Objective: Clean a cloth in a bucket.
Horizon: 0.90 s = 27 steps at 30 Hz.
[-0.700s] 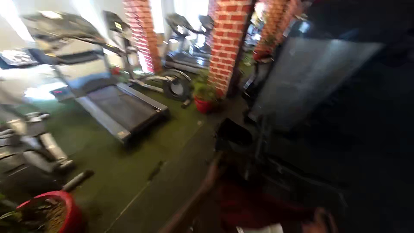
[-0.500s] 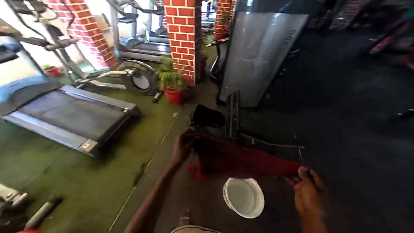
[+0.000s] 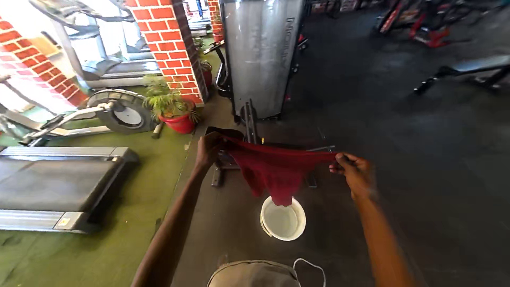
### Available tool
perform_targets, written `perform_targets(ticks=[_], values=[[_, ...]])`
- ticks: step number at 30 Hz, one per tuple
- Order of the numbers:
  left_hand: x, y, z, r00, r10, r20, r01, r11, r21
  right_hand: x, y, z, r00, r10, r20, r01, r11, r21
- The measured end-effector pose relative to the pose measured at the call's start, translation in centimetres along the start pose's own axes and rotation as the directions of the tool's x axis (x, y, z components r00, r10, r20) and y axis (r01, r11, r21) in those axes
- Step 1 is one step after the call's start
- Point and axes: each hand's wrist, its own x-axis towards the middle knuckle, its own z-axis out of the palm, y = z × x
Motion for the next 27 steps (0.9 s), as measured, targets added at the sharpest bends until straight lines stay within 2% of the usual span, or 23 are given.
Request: perform_targets(ticks=[4,7,11,13,16,18,20,22,24,27], values=[[0.8,-0.9,5.2,0.988,-0.109,0.11,0.1,0.991,0.084,1.2,2.8,-2.8,0.997,0.069,0.031,-0.065,0.993,-0.099],[0.6,-3.0,10.0,0.963,-0.192,0.19,0.174,0.979,0.103,1.7,5.9,-3.5,0.982,0.185,0.036,-0.179,0.976,-0.126],[-0.3,-6.9,16.7,0.892,-0.353,0.283,0.33,0.935,0.126,1.3,12.5,-3.5,0.947,0.301,0.11,-0.27,0.934,-0.233],[-1.0,-9.6,19.4,0.854,-0.426,0.298,0.423,0.903,0.078,1.4,16.4,-3.2,0.915,0.392,0.097,-0.362,0.902,-0.237],[-1.8,-14.2,22.4,0.755,-0.58,0.306,0.609,0.793,-0.001,1.4,21.6,-3.5,0.836,0.549,0.006,-0.534,0.815,-0.227],[-2.3,-17.5,23.9,0.678,-0.632,0.375,0.668,0.743,0.044,0.6,25.3,-3.9,0.763,0.645,-0.037,-0.634,0.736,-0.239],[-2.8,-22.9,25.9,0.592,-0.637,0.494,0.668,0.73,0.142,-0.8,29.4,-4.1,0.677,0.735,-0.039,-0.713,0.642,-0.281],[-3.6,-28.0,28.6,0.47,-0.663,0.583,0.651,0.706,0.278,-2.5,33.8,-3.8,0.597,0.802,-0.027,-0.767,0.56,-0.312],[-4.9,-33.2,31.9,0.345,-0.689,0.637,0.645,0.667,0.372,-3.6,38.4,-3.0,0.513,0.858,-0.03,-0.819,0.479,-0.316],[-8.5,-38.7,36.5,0.216,-0.686,0.694,0.597,0.656,0.462,-4.8,45.8,-0.7,0.431,0.902,-0.014,-0.851,0.402,-0.337]])
